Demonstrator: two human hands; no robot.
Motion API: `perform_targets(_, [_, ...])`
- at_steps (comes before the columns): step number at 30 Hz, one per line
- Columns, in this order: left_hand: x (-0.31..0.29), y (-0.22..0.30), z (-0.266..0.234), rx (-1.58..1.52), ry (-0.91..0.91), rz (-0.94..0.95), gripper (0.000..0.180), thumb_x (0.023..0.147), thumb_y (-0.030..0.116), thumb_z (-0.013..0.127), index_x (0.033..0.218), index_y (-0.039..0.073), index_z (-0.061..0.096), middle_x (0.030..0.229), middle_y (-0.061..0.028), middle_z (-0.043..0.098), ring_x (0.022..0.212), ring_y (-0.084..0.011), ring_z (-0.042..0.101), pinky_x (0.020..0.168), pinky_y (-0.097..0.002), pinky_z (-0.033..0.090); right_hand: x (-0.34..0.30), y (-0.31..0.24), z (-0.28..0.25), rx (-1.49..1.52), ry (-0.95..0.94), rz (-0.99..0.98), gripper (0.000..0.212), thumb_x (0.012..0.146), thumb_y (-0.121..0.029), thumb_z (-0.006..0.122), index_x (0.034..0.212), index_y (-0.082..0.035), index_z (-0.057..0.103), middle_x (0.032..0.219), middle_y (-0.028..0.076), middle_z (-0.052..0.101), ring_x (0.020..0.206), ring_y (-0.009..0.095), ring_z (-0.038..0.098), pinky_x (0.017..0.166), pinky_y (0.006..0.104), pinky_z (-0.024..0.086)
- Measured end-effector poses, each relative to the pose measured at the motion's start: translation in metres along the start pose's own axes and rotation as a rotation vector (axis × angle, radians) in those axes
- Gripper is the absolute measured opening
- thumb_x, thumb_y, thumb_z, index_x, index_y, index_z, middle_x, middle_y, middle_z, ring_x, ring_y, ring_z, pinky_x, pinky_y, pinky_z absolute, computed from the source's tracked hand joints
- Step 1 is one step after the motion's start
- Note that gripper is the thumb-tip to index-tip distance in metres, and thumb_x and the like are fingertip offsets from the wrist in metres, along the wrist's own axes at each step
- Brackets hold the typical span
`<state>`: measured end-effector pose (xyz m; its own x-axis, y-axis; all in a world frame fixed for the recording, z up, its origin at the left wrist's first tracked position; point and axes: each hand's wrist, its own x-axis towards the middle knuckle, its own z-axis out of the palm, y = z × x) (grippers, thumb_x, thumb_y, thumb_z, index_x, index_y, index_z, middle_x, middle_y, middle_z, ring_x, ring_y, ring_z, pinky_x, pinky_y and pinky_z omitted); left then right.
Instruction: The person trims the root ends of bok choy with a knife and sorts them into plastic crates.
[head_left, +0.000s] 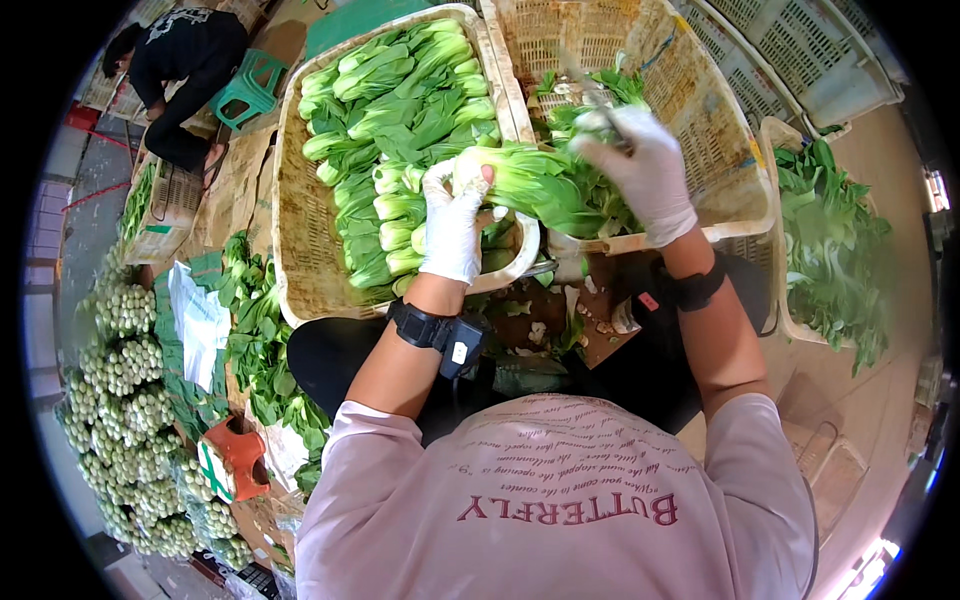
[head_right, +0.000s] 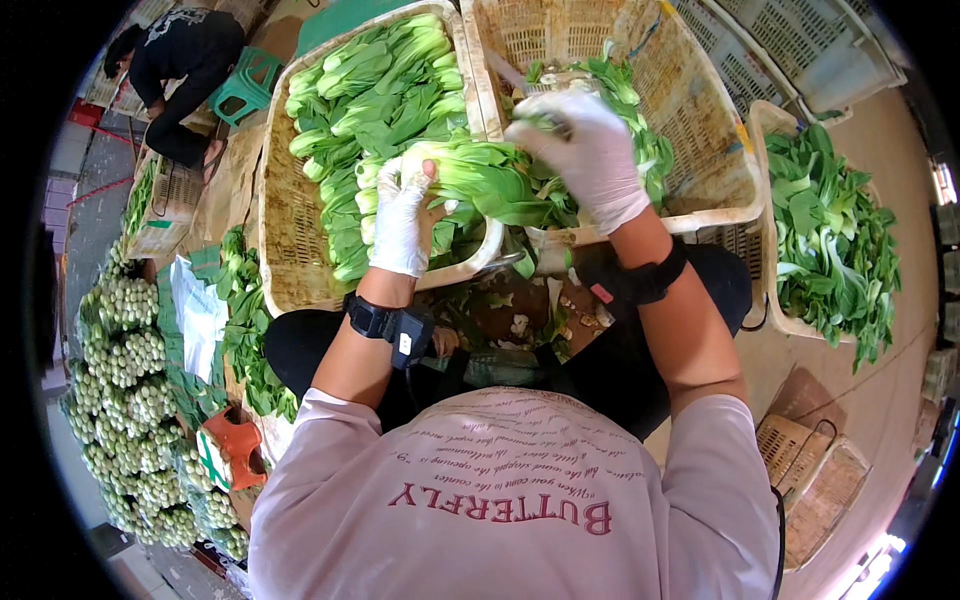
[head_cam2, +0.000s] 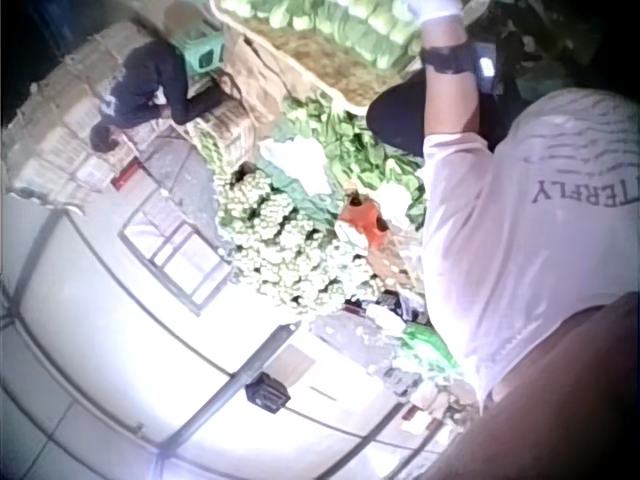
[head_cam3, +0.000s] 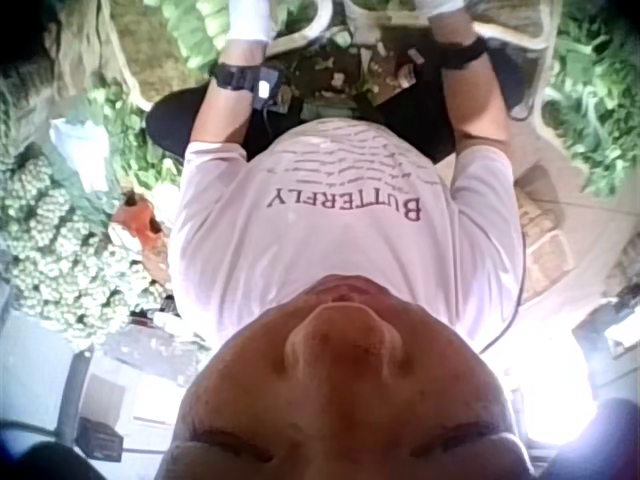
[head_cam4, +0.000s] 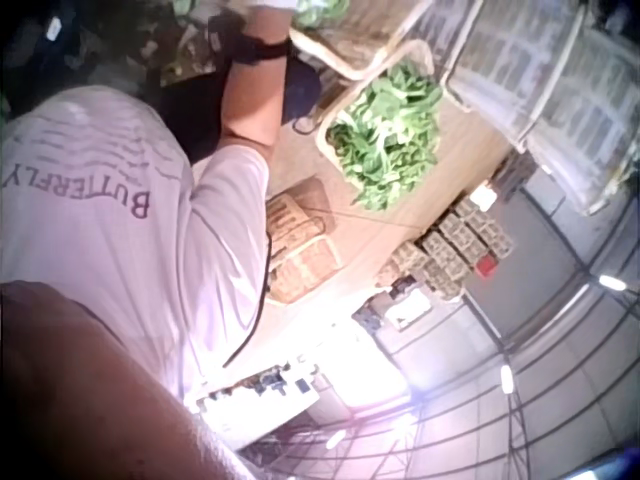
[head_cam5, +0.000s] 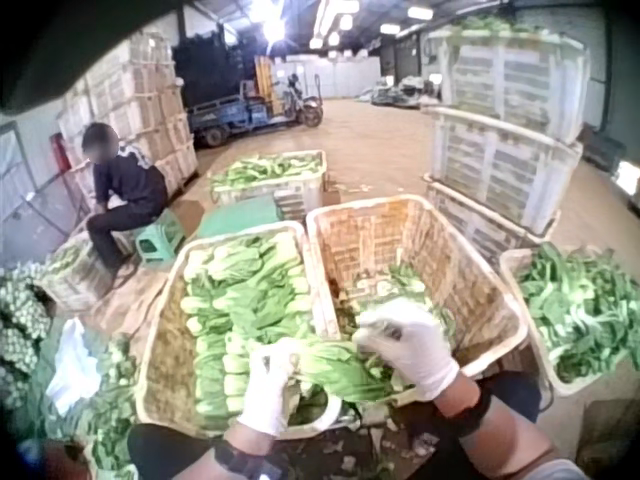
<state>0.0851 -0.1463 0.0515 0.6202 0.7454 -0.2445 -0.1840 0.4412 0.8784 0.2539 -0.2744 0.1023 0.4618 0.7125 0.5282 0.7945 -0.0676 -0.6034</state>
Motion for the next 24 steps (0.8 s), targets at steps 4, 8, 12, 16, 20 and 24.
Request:
perform_targets(4, [-0.004, -0.008, 0.01, 0.132, -0.015, 0.068, 0.045, 0.08, 0.023, 0.071, 0.109, 0.015, 0.038, 0.106, -0.0052, 0.054, 0.089, -0.0187, 0.057, 0.071, -0.0384, 0.047, -0.015, -0.002, 0.027, 0.015, -0.298, 0.022, 0.027, 0.077, -0.035, 0.069, 0.087, -0.01, 0.067, 0.079, 0.004, 0.063, 0.069, 0.016, 0.059, 0.069, 0.0283, 0.048])
perform_targets(8, [-0.001, -0.002, 0.005, -0.02, 0.044, 0.032, 0.042, 0.081, 0.026, 0.071, 0.104, 0.015, 0.038, 0.093, -0.003, 0.056, 0.079, -0.0135, 0.058, 0.056, -0.0276, 0.049, -0.002, -0.006, 0.024, 0.126, -0.22, 0.177, 0.021, 0.077, -0.028, 0.068, 0.085, -0.008, 0.066, 0.074, 0.007, 0.062, 0.067, 0.015, 0.059, 0.064, 0.0277, 0.048])
perform_targets(12, [0.013, 0.013, -0.02, -0.236, 0.016, -0.034, 0.036, 0.085, 0.039, 0.062, 0.108, 0.015, 0.049, 0.103, -0.0028, 0.058, 0.091, -0.0188, 0.057, 0.068, -0.0338, 0.049, 0.009, 0.025, -0.011, 0.289, 0.21, 0.456, 0.021, 0.078, -0.025, 0.067, 0.091, -0.008, 0.067, 0.078, 0.003, 0.065, 0.07, 0.011, 0.058, 0.066, 0.0239, 0.047])
perform_targets(16, [0.015, 0.023, -0.03, -0.639, -0.012, -0.202, 0.047, 0.091, 0.05, 0.044, 0.114, 0.009, 0.053, 0.104, -0.0087, 0.061, 0.086, -0.0252, 0.062, 0.072, -0.0418, 0.054, 0.006, 0.059, -0.03, -0.327, 0.346, 0.21, 0.041, 0.077, -0.019, 0.066, 0.114, -0.004, 0.058, 0.129, 0.02, 0.043, 0.109, 0.027, 0.052, 0.09, 0.0336, 0.044])
perform_targets(20, [0.01, 0.025, -0.035, -0.532, -0.021, -0.173, 0.048, 0.091, 0.048, 0.042, 0.113, 0.007, 0.055, 0.102, -0.0076, 0.063, 0.078, -0.0241, 0.059, 0.064, -0.038, 0.051, 0.0, 0.079, -0.034, -0.367, 0.236, 0.235, 0.04, 0.083, -0.018, 0.06, 0.12, -0.004, 0.055, 0.135, 0.021, 0.038, 0.115, 0.031, 0.048, 0.094, 0.0327, 0.04])
perform_targets(24, [0.018, 0.022, -0.07, -0.655, -0.056, -0.251, 0.043, 0.09, 0.037, 0.047, 0.115, 0.002, 0.053, 0.083, -0.008, 0.057, 0.065, -0.0192, 0.05, 0.053, -0.0295, 0.042, 0.008, 0.051, -0.021, -0.203, 0.118, 0.208, 0.032, 0.089, -0.02, 0.056, 0.116, -0.002, 0.055, 0.116, 0.016, 0.057, 0.102, 0.026, 0.057, 0.089, 0.0311, 0.042])
